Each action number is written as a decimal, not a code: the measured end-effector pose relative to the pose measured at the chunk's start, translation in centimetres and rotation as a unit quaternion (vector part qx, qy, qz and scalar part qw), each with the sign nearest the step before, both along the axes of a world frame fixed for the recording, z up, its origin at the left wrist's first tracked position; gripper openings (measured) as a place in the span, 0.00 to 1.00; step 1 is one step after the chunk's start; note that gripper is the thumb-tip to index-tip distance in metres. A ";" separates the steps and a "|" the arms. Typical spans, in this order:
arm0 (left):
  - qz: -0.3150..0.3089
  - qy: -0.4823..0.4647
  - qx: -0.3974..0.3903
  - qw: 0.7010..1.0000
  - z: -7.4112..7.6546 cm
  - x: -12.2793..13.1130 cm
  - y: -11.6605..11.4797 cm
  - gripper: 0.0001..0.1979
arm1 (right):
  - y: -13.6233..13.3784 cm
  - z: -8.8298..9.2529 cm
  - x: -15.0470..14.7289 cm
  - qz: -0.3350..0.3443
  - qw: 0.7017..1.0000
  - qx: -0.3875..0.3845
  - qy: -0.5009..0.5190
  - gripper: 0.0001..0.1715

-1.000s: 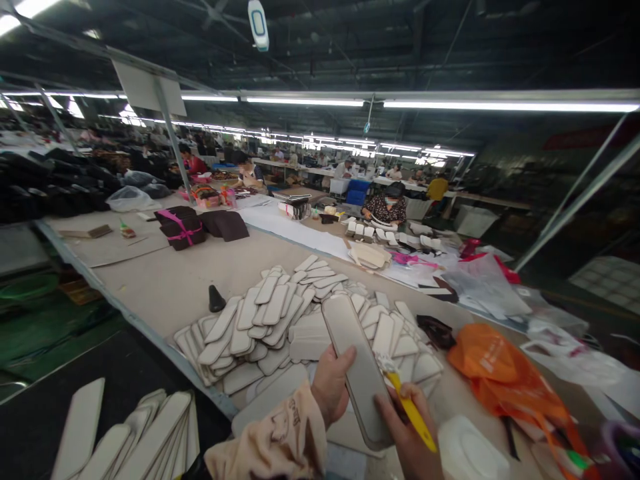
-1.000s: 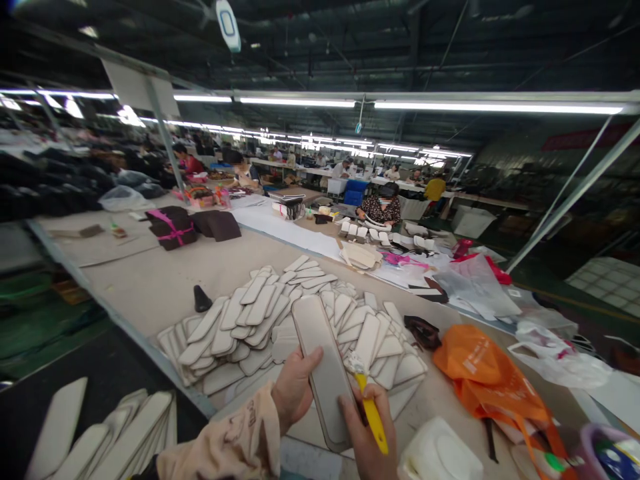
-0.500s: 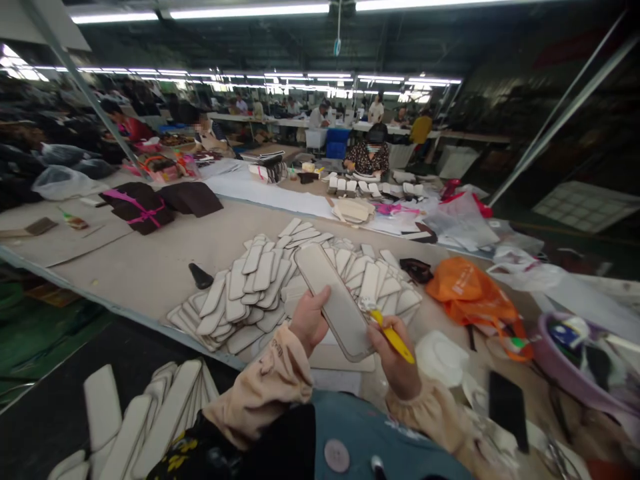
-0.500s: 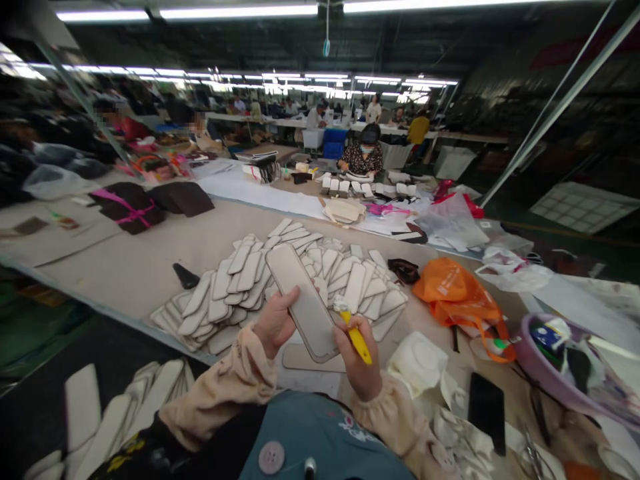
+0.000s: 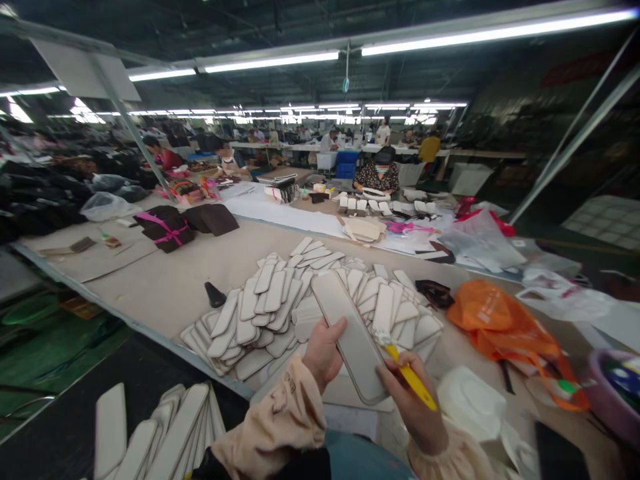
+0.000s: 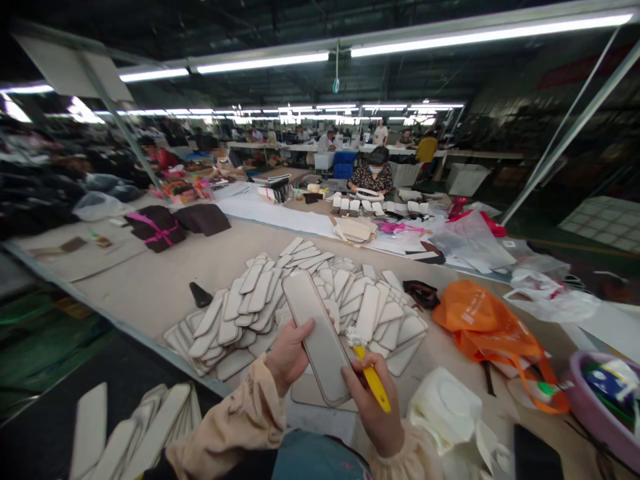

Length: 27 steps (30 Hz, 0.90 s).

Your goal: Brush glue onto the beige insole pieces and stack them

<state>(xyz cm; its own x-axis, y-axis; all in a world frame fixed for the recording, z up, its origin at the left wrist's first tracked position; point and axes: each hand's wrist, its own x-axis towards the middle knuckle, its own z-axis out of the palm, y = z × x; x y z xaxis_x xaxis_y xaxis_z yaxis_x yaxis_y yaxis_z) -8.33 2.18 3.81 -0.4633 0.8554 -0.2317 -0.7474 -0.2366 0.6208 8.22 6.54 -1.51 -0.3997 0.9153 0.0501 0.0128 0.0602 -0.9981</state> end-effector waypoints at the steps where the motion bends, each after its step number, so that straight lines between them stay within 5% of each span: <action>1: 0.001 0.003 0.004 1.000 0.0 0.1 0.0 0.20 | 0.0 -0.2 0.1 0.001 1.000 0.003 -0.001 0.24; 11: -0.003 0.073 0.039 0.997 0.2 0.8 -0.3 0.19 | 0.3 -1.3 0.5 0.022 1.000 0.015 -0.003 0.21; 18: -0.038 0.212 -0.007 0.977 -0.9 1.0 -0.9 0.16 | 1.5 0.8 0.8 0.020 0.998 0.036 0.048 0.19; 21: -0.033 0.364 -0.043 0.930 -1.7 0.7 -1.5 0.14 | 2.0 1.6 1.0 0.011 0.996 0.070 0.048 0.19; 27: -0.007 0.632 0.026 0.775 -2.3 -0.6 -1.8 0.16 | 2.3 1.7 1.9 -0.005 0.983 0.180 0.044 0.14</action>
